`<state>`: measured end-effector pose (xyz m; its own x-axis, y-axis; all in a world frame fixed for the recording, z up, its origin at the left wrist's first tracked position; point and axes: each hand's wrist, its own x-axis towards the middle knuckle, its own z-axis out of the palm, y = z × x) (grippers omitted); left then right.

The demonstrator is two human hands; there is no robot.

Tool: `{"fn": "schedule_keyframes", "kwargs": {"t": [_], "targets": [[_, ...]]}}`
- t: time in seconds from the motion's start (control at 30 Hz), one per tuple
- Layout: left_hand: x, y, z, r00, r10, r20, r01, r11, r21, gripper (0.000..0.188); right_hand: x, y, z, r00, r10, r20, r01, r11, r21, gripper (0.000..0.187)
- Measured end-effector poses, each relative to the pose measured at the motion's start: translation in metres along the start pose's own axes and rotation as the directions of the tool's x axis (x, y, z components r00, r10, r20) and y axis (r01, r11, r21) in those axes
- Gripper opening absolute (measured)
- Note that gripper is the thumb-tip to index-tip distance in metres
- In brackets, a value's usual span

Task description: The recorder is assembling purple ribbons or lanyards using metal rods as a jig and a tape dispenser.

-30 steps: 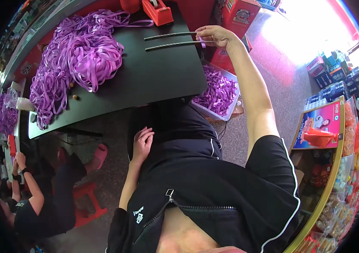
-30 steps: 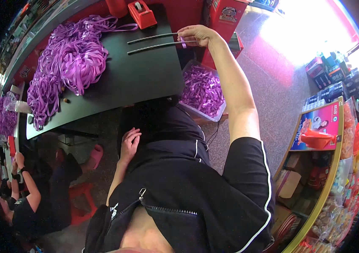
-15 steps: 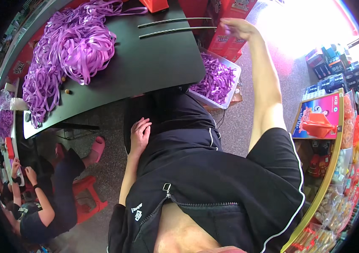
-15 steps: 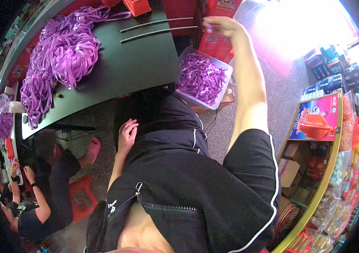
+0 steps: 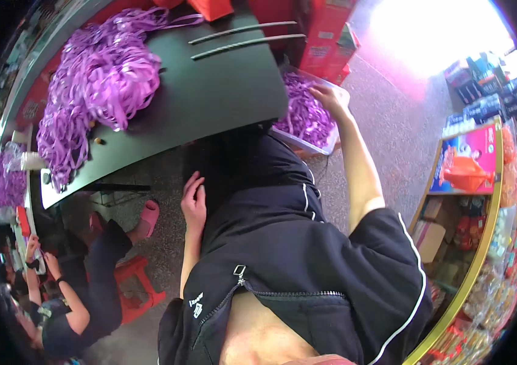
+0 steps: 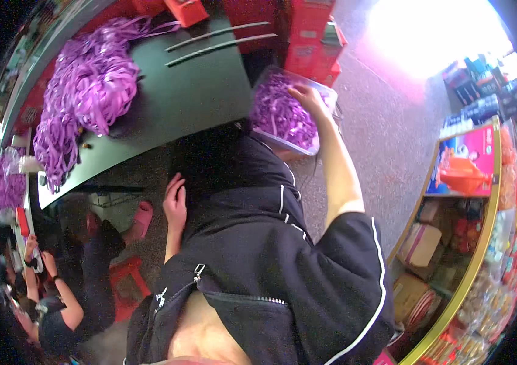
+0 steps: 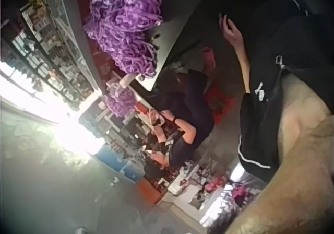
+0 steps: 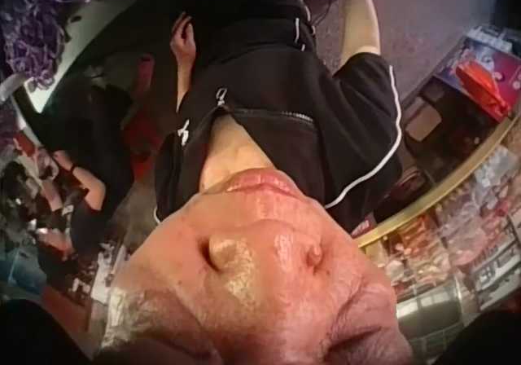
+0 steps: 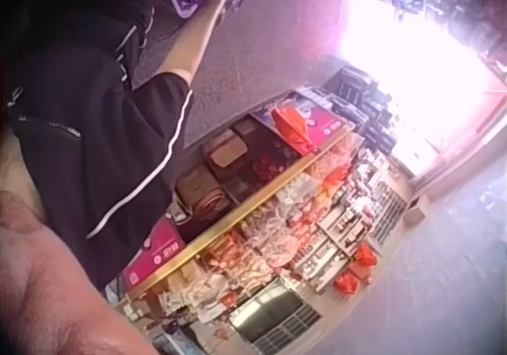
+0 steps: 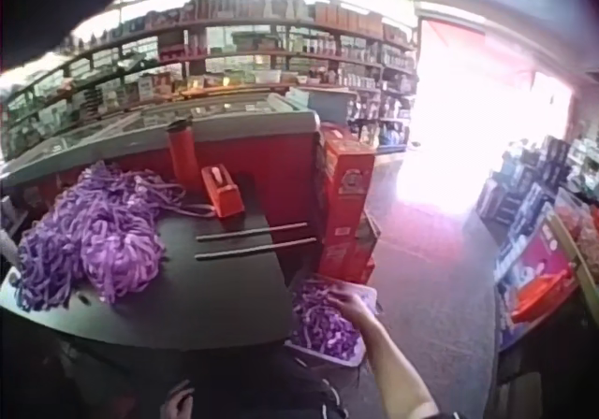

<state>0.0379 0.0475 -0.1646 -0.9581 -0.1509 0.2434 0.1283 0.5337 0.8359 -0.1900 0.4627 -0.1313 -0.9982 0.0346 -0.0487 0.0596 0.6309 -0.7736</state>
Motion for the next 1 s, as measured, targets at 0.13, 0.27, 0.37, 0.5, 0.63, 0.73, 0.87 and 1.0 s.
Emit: {"fn": "schedule_keyframes", "kwargs": {"t": [0.13,0.27,0.37,0.5,0.63,0.73,0.87,1.0], "targets": [[-0.042,-0.079,-0.037,0.905,-0.294,-0.306,0.282,0.956,-0.084,0.035,-0.052,0.037,0.048,0.996,0.081,-0.048,-0.068,0.971,0.23,0.039],[-0.159,-0.193,-0.037,0.798,-0.6,0.051,0.58,0.743,-0.335,0.044,-0.143,0.1,0.119,1.0,-0.018,0.013,0.017,0.999,0.048,0.029],[-0.21,-0.204,-0.013,0.738,-0.564,0.371,0.671,0.554,-0.493,0.048,-0.211,0.206,0.16,0.942,0.229,0.244,-0.307,0.881,0.361,0.031],[-0.244,-0.216,0.029,0.705,-0.661,0.258,0.608,0.376,-0.699,0.049,-0.224,0.193,0.148,0.811,0.419,0.407,-0.507,0.852,0.133,0.031],[-0.22,-0.202,0.028,0.602,-0.737,0.307,0.633,0.207,-0.746,0.051,-0.192,0.173,0.126,0.751,0.481,0.452,-0.549,0.835,0.024,0.031],[-0.153,-0.144,-0.001,0.466,-0.753,0.465,0.754,0.063,-0.654,0.057,-0.159,0.156,0.115,0.726,0.512,0.46,-0.559,0.828,-0.039,0.031],[-0.138,-0.201,0.02,0.494,-0.6,0.629,0.823,0.091,-0.561,0.051,-0.133,0.147,0.106,0.706,0.543,0.455,-0.569,0.817,-0.092,0.032],[-0.164,-0.246,0.044,0.255,-0.581,0.773,0.838,-0.266,-0.476,0.037,-0.163,0.165,0.087,0.642,0.627,0.441,-0.651,0.75,-0.118,0.032]]}}
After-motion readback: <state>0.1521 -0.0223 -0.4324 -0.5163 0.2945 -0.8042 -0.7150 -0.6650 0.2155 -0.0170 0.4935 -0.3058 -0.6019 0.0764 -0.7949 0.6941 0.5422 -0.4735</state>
